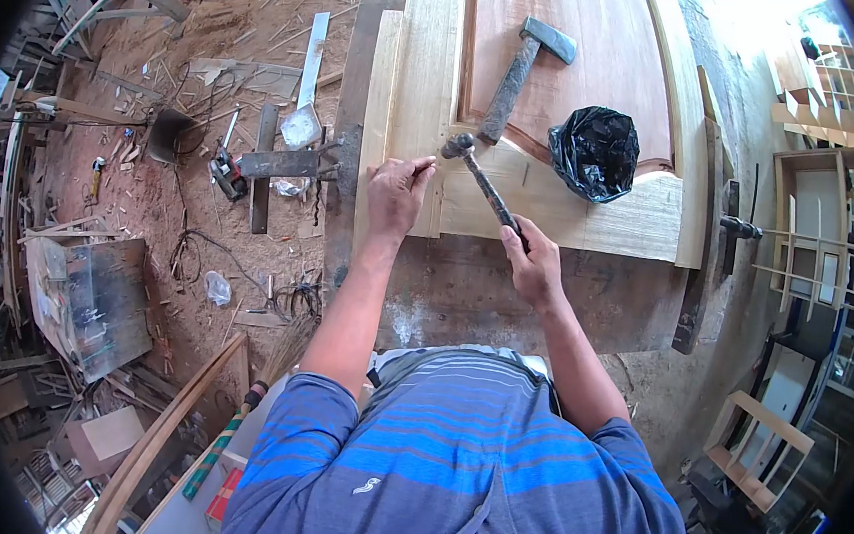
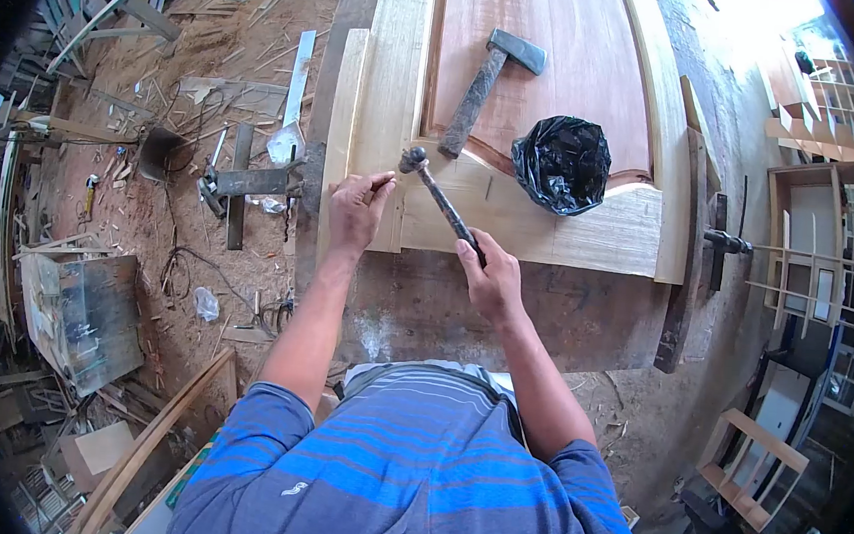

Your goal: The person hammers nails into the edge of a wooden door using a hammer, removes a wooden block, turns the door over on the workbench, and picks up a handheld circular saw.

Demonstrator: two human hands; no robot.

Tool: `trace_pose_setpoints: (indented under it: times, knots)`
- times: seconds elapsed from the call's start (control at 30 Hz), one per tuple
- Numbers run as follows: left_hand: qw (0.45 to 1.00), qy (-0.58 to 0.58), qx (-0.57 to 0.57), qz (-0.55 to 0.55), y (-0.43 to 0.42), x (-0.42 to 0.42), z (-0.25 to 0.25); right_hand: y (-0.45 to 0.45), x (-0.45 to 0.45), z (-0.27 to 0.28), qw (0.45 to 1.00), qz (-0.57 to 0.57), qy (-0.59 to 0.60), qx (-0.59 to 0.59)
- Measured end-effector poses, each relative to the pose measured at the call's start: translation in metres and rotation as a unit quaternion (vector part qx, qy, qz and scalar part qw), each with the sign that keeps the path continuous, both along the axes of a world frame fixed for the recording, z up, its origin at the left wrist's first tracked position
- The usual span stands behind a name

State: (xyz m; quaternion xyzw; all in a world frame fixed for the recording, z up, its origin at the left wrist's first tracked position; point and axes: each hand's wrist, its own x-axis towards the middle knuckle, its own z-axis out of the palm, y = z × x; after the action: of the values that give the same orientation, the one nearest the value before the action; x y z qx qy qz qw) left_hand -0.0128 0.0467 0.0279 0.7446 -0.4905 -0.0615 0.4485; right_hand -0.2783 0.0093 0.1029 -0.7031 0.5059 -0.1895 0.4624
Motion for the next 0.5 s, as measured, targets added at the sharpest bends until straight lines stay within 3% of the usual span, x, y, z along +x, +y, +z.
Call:
trace_pose_setpoints:
  times: [0.2,0.4,0.5]
  knots:
    - [1.000,0.010,0.013,-0.001,0.001,0.000,-0.001,-0.005,0.008,0.029,0.999,0.027,0.015,0.026]
    - [1.000,-0.016,0.023,-0.010,0.001,-0.001,0.001,-0.009,0.014,0.045,0.985,0.088,-0.031,-0.147]
    - [1.000,-0.012,0.010,-0.006,0.000,-0.001,0.000,-0.012,0.015,0.045,0.982,0.101,-0.020,-0.161]
